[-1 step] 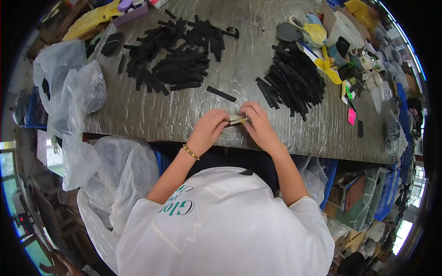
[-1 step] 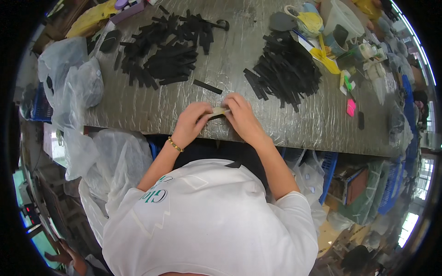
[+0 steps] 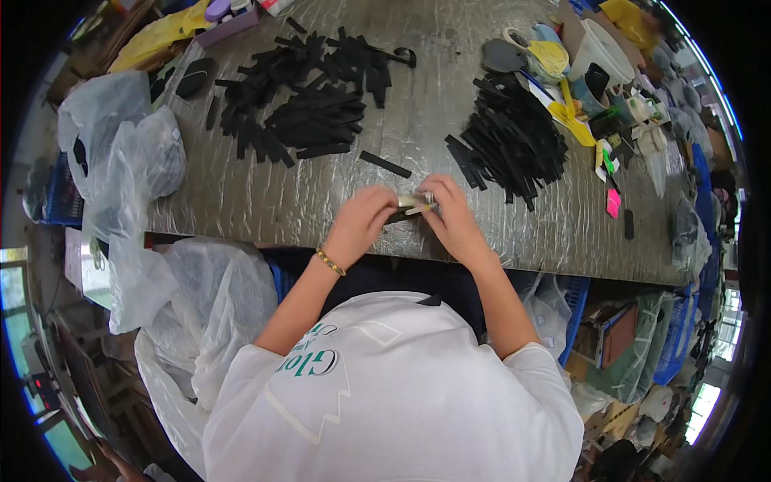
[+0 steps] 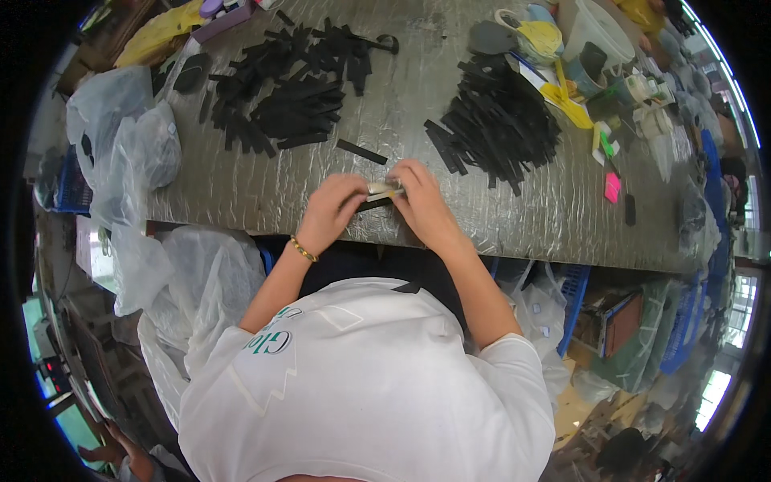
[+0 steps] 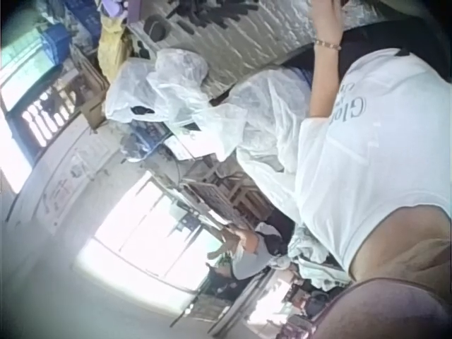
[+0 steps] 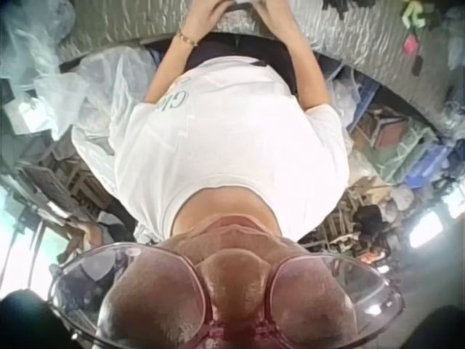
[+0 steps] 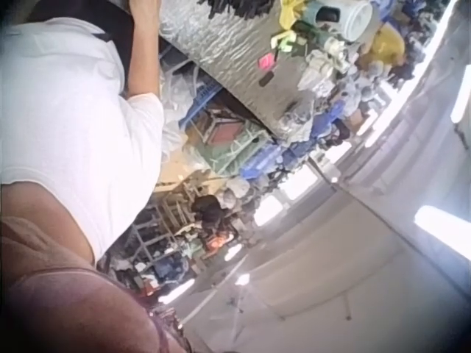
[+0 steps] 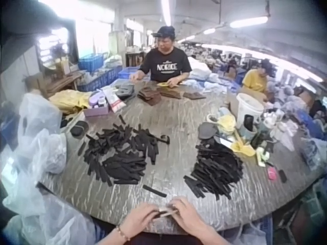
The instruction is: Manually applying small adhesive or fabric strips to shoe components at a workbench.
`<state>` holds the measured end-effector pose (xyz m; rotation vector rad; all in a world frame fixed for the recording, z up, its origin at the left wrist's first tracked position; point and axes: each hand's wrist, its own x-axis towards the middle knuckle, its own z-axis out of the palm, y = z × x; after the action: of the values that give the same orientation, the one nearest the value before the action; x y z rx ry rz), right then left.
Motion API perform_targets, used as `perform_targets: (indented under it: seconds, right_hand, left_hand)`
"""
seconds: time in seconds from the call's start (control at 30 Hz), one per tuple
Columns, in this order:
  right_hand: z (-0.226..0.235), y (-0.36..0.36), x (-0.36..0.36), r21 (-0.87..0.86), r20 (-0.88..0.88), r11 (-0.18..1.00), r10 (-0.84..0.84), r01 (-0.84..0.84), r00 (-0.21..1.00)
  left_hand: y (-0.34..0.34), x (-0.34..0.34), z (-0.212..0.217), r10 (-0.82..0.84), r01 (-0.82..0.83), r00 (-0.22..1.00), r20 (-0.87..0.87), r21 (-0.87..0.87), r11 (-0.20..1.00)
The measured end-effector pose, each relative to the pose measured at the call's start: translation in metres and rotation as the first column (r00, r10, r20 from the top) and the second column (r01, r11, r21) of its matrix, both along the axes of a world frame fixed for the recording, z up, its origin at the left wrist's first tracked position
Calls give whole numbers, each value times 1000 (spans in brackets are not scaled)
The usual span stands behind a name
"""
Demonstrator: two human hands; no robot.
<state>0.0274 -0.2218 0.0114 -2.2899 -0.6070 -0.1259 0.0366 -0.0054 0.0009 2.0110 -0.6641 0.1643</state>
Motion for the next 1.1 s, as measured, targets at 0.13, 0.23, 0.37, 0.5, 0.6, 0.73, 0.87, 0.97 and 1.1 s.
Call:
perform_targets:
  seconds: [0.13, 0.23, 0.37, 0.5, 0.6, 0.73, 0.87, 0.97, 1.1]
  right_hand:
    - [-5, 3, -10, 25, 66, 996, -86, 84, 994]
    - [-9, -1, -22, -172, 120, 985, -8, 29, 993]
    - [-20, -35, -17, -204, 234, 971, -77, 127, 969]
    - [-12, -58, -6, -280, 272, 889, -288, 362, 918]
    - [-9, -44, -5, -183, 211, 940, -248, 287, 946]
    - [-9, -1, -3, -54, 75, 995, -74, 79, 994]
    - [-16, 7, 5, -39, 32, 999, -9, 11, 999]
    - [-17, 13, 4, -35, 41, 999, -7, 8, 999]
    - [-19, 19, 1, 13, 76, 999, -45, 44, 996]
  left_hand:
    - [11, 51, -9, 38, -36, 988, 147, -21, 999]
    - [16, 76, -15, -79, 69, 990, 115, 87, 994]
    - [20, 81, -18, -133, 106, 974, 185, 148, 983]
    - [17, 55, -17, -74, 43, 986, 149, 200, 979]
    - [11, 17, -19, -2, -31, 989, 145, 226, 974]
    - [10, -11, -10, 42, -67, 992, 119, 216, 974]
    - [12, -12, -12, 27, -50, 993, 118, 194, 980]
    - [13, -13, -8, 58, -85, 990, 131, 210, 974]
    - [14, -13, -6, 87, -114, 986, 145, 192, 975]
